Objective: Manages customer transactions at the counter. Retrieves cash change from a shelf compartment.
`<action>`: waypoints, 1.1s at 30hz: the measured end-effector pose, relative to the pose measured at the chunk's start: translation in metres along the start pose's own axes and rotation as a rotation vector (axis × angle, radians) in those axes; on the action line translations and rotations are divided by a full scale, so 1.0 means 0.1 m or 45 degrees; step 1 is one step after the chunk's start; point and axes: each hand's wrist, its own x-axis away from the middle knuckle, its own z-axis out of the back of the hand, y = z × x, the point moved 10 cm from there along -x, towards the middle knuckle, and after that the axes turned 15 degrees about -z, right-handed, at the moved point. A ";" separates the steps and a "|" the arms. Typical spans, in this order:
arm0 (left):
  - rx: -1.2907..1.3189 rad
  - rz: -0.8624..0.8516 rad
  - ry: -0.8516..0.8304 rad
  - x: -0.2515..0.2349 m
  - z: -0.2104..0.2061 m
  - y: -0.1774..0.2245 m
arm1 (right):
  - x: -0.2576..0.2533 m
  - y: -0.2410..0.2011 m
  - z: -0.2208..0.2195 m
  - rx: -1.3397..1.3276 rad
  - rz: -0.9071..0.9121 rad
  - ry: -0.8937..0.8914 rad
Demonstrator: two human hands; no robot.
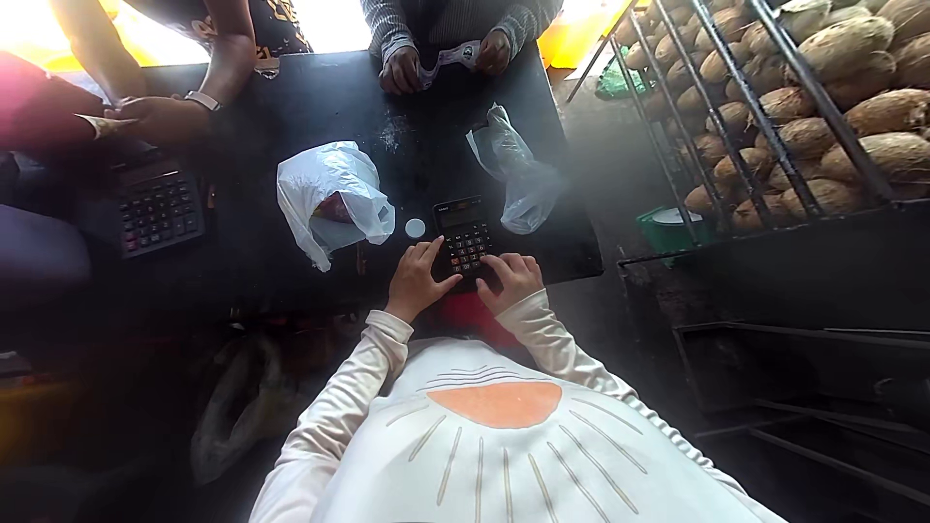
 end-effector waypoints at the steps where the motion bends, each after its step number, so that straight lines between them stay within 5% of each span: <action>1: 0.000 -0.001 -0.004 0.00 0.00 0.00 | 0.02 -0.04 -0.06 0.000 0.021 0.016; 8: 0.022 -0.040 -0.011 0.01 0.00 0.02 | 0.02 -0.13 -0.44 0.218 -0.136 -0.231; 11: 0.067 -0.066 -0.003 0.02 0.01 0.03 | 0.16 -0.23 -0.34 0.088 0.008 0.007; 14: 0.059 -0.075 0.004 0.01 0.01 0.03 | 0.23 -0.17 -0.42 0.143 -0.011 -0.083; 18: 0.118 -0.072 0.026 0.03 0.02 0.03 | 0.16 -0.04 -0.20 0.097 -0.057 0.089; 24: -0.128 -0.120 0.698 0.34 0.91 0.14 | 0.10 0.02 -0.11 0.042 -0.016 0.112; 28: -0.444 0.115 0.771 0.56 1.63 -0.28 | 0.12 -0.15 -0.38 0.078 0.015 -0.036; 33: -0.478 0.280 0.685 0.69 1.71 -0.89 | 0.09 -0.20 -0.48 0.116 -0.015 -0.072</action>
